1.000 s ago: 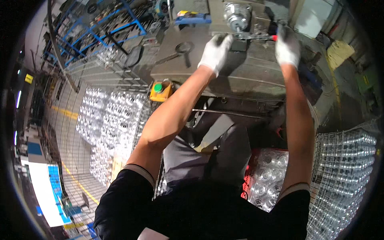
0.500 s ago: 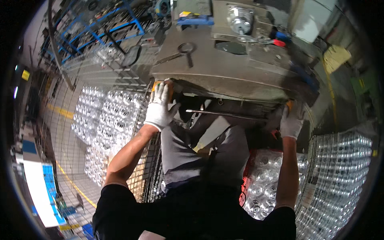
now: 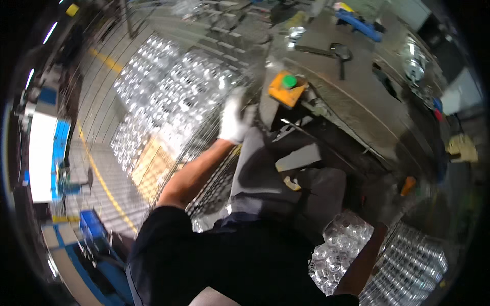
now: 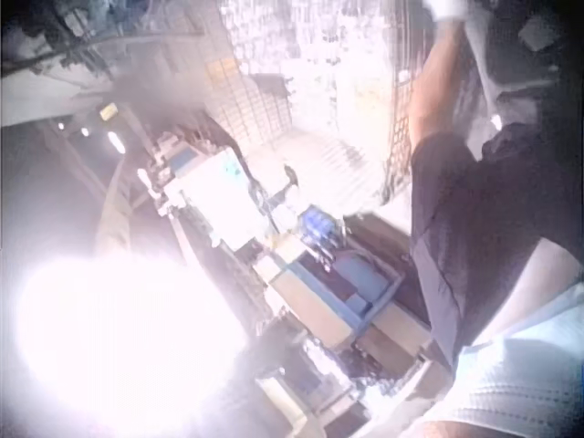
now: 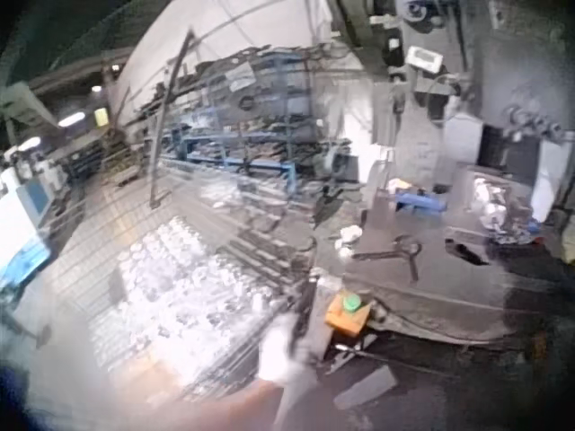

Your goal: Placing metal parts into an industrial machine, operating a lever to secure or process them, and organizing the processed parts into crates.

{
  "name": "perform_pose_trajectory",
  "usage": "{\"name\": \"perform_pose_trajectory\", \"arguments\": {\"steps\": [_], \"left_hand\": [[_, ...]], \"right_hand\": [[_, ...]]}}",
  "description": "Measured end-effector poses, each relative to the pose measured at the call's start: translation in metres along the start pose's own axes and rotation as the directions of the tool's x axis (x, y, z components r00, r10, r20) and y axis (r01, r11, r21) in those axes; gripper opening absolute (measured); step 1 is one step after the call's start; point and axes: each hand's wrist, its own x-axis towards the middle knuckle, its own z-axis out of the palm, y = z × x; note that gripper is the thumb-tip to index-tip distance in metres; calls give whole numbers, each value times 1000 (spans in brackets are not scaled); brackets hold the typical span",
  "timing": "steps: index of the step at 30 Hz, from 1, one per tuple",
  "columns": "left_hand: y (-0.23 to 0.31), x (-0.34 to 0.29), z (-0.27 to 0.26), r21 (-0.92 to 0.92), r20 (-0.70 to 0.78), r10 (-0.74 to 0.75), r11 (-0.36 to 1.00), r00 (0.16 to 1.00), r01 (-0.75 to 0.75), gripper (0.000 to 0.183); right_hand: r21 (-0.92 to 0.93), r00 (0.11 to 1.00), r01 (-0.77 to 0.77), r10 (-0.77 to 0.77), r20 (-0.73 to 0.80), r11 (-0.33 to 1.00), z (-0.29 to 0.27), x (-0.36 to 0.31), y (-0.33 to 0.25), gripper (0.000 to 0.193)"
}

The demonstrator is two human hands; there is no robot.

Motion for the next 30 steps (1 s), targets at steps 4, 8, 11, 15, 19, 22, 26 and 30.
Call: {"name": "perform_pose_trajectory", "arguments": {"steps": [4, 8, 11, 15, 19, 22, 26, 30], "left_hand": [[-202, -82, -17, 495, -85, -370, 790, 925, 362, 46], [-285, -102, -22, 388, -166, -682, 618, 712, 683, 56], [-335, -104, -60, 668, -212, -759, 348, 616, 658, 68], [-343, -69, -35, 598, -375, -649, 376, 662, 708, 70], [-441, -84, -64, 134, -295, -756, 572, 584, 809, 46], [-436, -66, -41, 402, -291, -741, 479, 605, 780, 60], [-386, -32, -32, 469, -284, -775, 401, 564, 787, 75], [-434, -44, -44, 499, -220, -836, 347, 503, 794, 78]], "right_hand": [[148, 967, -208, 181, 178, 967, 25, -41, -18, 52], [1, 961, -58, 55, 270, 998, -16, 12, -86, 46], [330, 935, -287, 188, 301, 899, -35, 82, -147, 48], [341, 989, 43, 8, -146, 939, -14, 165, -131, 45], [245, 958, -284, 280, 53, 927, 22, 247, -111, 41], [43, 954, -290, 285, 88, 956, 19, 262, -90, 48], [-51, 929, -341, 345, 138, 939, -17, 239, -85, 48], [-327, 825, -400, 491, 279, 856, -65, 208, -146, 52]]}}
